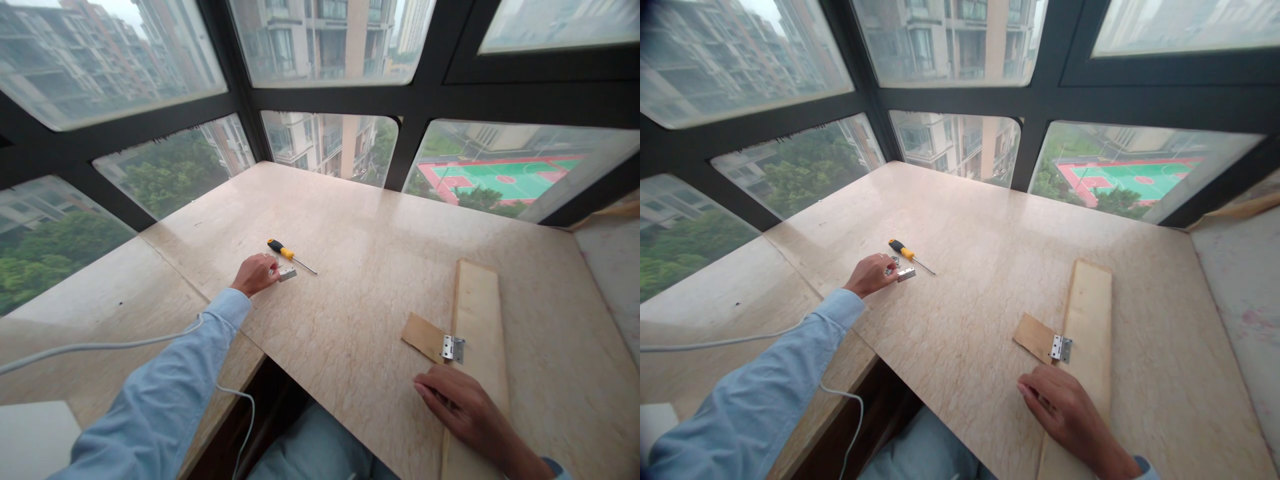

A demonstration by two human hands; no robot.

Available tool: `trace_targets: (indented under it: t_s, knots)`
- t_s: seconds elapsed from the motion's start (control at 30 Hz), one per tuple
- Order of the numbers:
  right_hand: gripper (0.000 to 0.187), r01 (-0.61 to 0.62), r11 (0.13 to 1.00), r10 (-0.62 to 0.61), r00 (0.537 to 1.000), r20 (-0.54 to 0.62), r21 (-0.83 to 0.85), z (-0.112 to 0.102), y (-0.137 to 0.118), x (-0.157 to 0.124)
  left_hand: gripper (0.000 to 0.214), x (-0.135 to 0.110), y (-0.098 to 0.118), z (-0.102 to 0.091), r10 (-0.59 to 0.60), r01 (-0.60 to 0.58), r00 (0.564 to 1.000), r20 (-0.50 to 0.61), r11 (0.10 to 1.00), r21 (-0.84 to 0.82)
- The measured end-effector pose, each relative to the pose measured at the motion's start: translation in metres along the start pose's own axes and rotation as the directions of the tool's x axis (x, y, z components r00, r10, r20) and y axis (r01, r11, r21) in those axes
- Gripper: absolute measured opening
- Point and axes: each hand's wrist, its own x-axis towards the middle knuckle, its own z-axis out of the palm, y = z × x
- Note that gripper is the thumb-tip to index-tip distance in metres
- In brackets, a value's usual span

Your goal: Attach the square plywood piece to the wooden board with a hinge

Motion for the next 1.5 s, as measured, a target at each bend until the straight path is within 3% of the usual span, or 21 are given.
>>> trace_targets:
  t_s: [0.17, 0.23, 0.33, 0.47, 0.63, 0.8, 0.97, 1.13, 1.27, 1.5]
  knots:
    - [0.015, 0.010, 1.000, -0.010, 1.000, -0.004, 0.005, 0.000, -0.001, 0.001, 0.013, -0.012, 0.015, -0.015, -0.017, 0.008, 0.996, -0.091, 0.995, -0.095]
    - [0.016, 0.023, 1.000, -0.023, 1.000, -0.014, 0.002, 0.001, 0.001, 0.000, 0.012, -0.015, 0.026, -0.025, 0.051, -0.086, 0.983, -0.176, 0.977, -0.194]
    - [0.017, 0.026, 1.000, -0.027, 0.999, -0.020, -0.003, 0.002, 0.003, 0.000, 0.009, -0.020, 0.051, -0.044, 0.166, -0.278, 0.930, -0.329, 0.901, -0.332]
    - [0.017, 0.011, 1.000, -0.011, 1.000, -0.025, -0.001, 0.002, 0.000, 0.001, 0.005, -0.030, 0.107, -0.073, 0.218, -0.447, 0.865, -0.452, 0.743, -0.498]
    - [0.019, 0.012, 1.000, -0.011, 0.999, -0.041, 0.009, 0.001, -0.013, 0.004, 0.007, -0.038, 0.192, -0.094, 0.220, -0.506, 0.861, -0.458, 0.457, -0.732]
    - [0.019, 0.021, 1.000, -0.022, 0.999, -0.031, -0.013, -0.001, -0.020, 0.002, 0.011, -0.031, 0.262, -0.083, 0.287, -0.529, 0.841, -0.460, 0.250, -0.811]
    - [0.024, 0.029, 0.994, -0.038, 0.996, -0.085, -0.104, -0.005, -0.018, -0.001, 0.015, -0.024, 0.305, -0.060, 0.315, -0.442, 0.872, -0.374, 0.182, -0.878]
    - [0.030, 0.072, 0.984, -0.081, 0.996, -0.044, -0.164, 0.003, -0.017, -0.003, 0.019, -0.018, 0.326, -0.034, 0.342, -0.393, 0.883, -0.321, 0.163, -0.905]
    - [0.030, 0.101, 0.982, -0.103, 0.995, -0.003, -0.161, 0.012, -0.015, -0.005, 0.021, -0.016, 0.339, -0.018, 0.393, -0.434, 0.857, -0.334, 0.198, -0.879]
    - [0.028, 0.104, 0.982, -0.111, 0.993, -0.038, -0.161, 0.018, -0.010, -0.005, 0.024, -0.016, 0.348, -0.002, 0.446, -0.531, 0.812, -0.376, 0.299, -0.793]
